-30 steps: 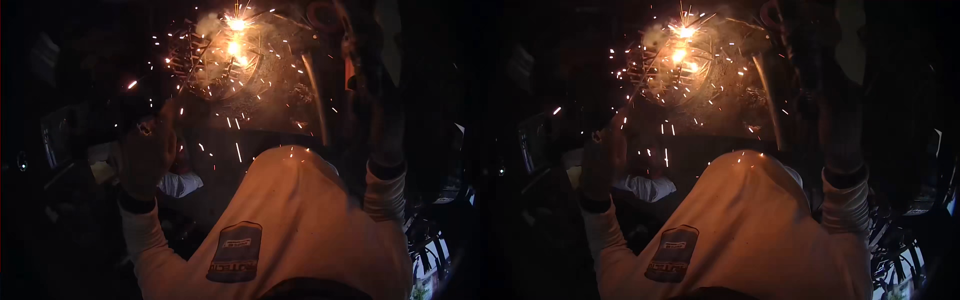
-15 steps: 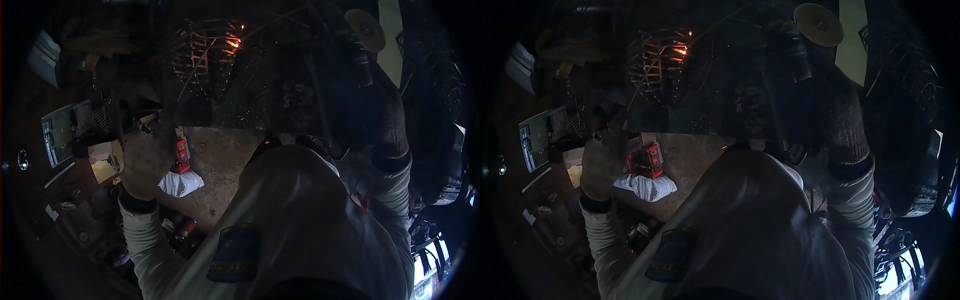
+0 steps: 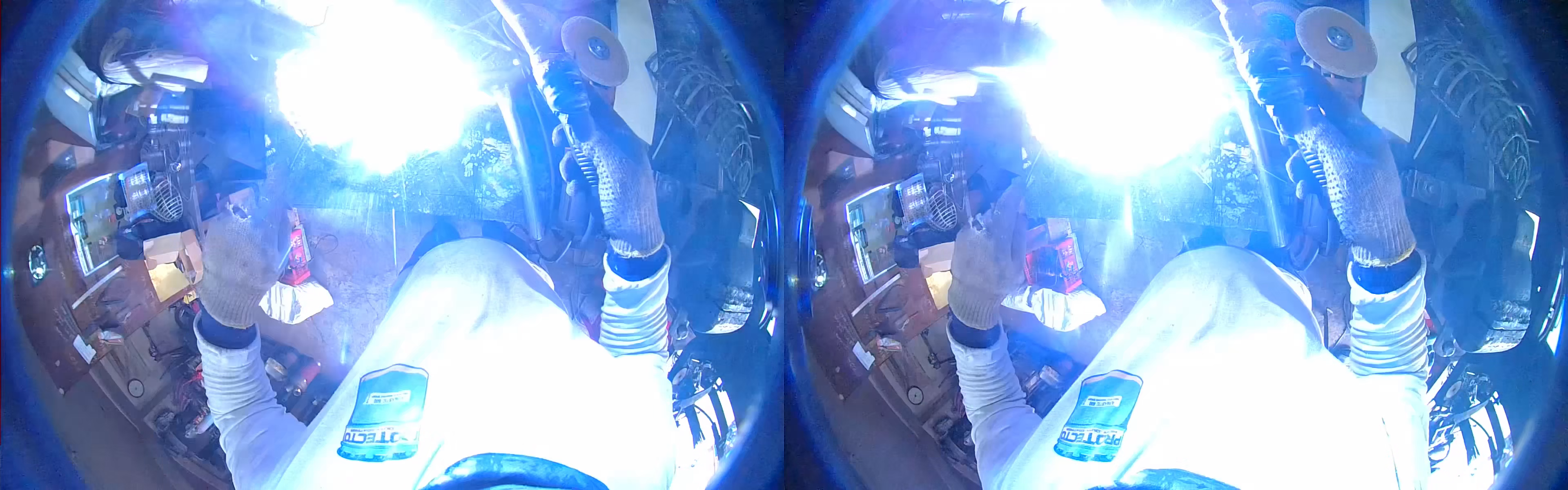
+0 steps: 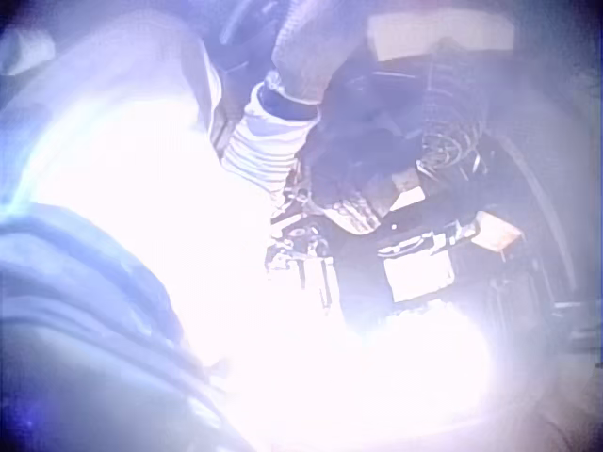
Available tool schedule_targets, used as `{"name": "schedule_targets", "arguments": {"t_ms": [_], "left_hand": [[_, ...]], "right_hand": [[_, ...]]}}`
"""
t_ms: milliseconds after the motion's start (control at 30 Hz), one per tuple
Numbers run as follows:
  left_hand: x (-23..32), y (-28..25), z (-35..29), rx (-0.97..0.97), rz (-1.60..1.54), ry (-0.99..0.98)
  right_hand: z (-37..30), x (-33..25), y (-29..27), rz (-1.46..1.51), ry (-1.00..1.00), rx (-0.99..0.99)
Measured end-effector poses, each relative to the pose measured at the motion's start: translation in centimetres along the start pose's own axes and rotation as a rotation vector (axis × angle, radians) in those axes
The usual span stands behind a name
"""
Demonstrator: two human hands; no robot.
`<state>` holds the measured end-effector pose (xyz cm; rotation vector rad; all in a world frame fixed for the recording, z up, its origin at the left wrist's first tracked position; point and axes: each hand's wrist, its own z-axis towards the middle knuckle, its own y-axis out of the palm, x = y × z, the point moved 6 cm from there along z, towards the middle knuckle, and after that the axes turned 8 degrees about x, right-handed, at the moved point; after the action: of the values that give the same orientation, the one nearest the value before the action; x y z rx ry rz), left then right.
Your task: The person uses a welding tool to join metal rods together into a curved cage-like frame on a workbench. The person positions a metal rod, uses a tool to apply heat and join the metal, and adjusts the frame by hand throughout the process.
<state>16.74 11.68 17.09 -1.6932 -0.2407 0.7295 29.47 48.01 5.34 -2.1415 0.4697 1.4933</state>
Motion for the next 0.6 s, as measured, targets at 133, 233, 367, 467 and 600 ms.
{"name": "schedule_targets", "arguments": {"t_ms": [133,233,367,467,600], "left_hand": [[0.7,-0.1,-0.4,0.015,0.226,0.097],[1.7,-1.1,-0.7,0.298,0.402,0.209],[1.4,-1.3,0.0,0.237,0.292,0.144],[1.5,-1.3,-0.1,0.217,0.311,0.138],[0.8,-1.1,0.7,0.146,0.06,0.027]], "right_hand": [[-0.8,0.7,0.5,0.346,0.246,-0.043],[-0.6,1.3,0.3,0.205,0.098,-0.09],[-1.0,-0.1,0.4,0.163,0.156,-0.05],[-1.2,-0.4,0.7,0.216,0.148,-0.009],[-0.7,0.5,0.4,0.135,0.122,-0.063]]}}
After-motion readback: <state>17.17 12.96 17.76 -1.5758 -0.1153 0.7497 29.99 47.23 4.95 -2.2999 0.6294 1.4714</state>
